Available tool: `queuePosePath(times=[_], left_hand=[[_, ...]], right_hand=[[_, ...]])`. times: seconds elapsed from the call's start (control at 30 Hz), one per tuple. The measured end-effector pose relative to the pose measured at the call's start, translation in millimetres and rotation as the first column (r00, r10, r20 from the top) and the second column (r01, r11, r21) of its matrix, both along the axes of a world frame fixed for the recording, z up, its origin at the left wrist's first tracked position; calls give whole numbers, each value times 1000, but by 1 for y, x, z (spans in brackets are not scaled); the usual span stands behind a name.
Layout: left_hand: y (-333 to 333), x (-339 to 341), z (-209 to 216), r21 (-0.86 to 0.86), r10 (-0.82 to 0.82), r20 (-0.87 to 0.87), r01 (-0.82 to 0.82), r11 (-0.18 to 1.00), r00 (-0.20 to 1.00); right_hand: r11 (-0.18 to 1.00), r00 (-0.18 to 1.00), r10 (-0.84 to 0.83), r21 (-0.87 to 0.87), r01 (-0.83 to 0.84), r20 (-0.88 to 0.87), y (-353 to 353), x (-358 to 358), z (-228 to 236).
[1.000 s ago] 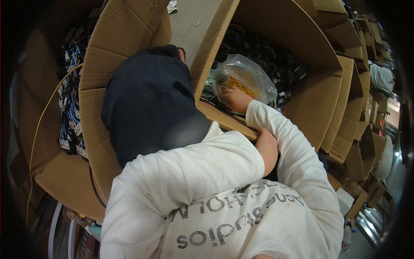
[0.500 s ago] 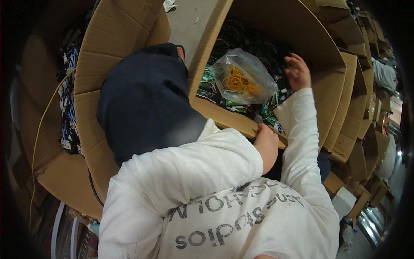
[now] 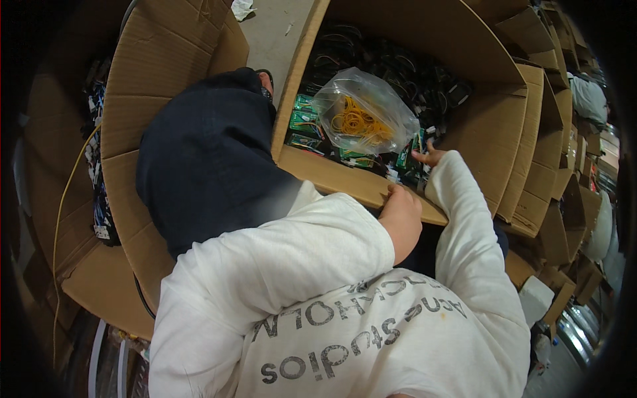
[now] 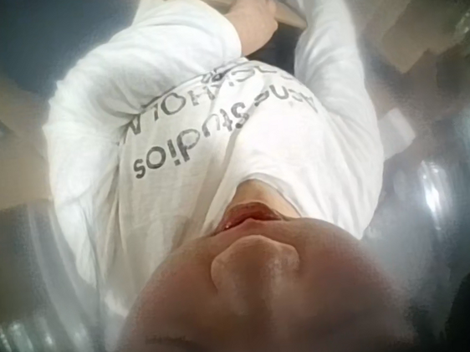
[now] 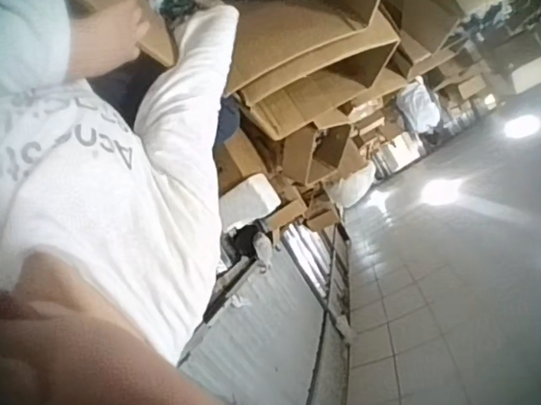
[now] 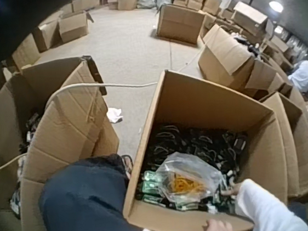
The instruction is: Sorting and inspecting green circuit board components within cardboard boxes.
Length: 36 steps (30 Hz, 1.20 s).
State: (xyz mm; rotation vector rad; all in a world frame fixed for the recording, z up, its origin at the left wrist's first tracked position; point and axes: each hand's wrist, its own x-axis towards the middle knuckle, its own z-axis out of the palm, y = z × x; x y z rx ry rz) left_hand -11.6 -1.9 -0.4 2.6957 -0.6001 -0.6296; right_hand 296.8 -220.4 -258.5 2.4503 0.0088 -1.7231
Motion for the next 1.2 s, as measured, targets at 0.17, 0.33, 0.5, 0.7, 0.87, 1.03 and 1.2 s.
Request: queuePosePath(times=[0.17,0.33,0.5,0.7,0.87,1.03,1.2], left_hand=[[-1,2,4,-6,-21,-44,21,1000,999],[2,6,7,-8,-58,-127,58,998,990],[3,5,6,-19,-64,-133,62,998,989],[8,-6,2,16,31,-7,-31,999,999],[10,0,10,7,-19,14,19,1000,1000],[-5,10,4,-342,113,285,-9,940,952],[5,44,5,-568,542,711,-87,818,447]], right_hand=[[996,922,-30,93,-7,387,11,-27,-59],[979,896,-113,200,28,429,15,-36,-60],[978,912,-66,206,-20,405,19,-31,-44],[789,828,-511,259,558,-229,27,-1,26],[544,653,-573,366,755,-495,-10,-12,137],[355,624,-566,524,774,-539,-22,-48,245],[101,762,-302,775,624,-573,-14,-100,255]])
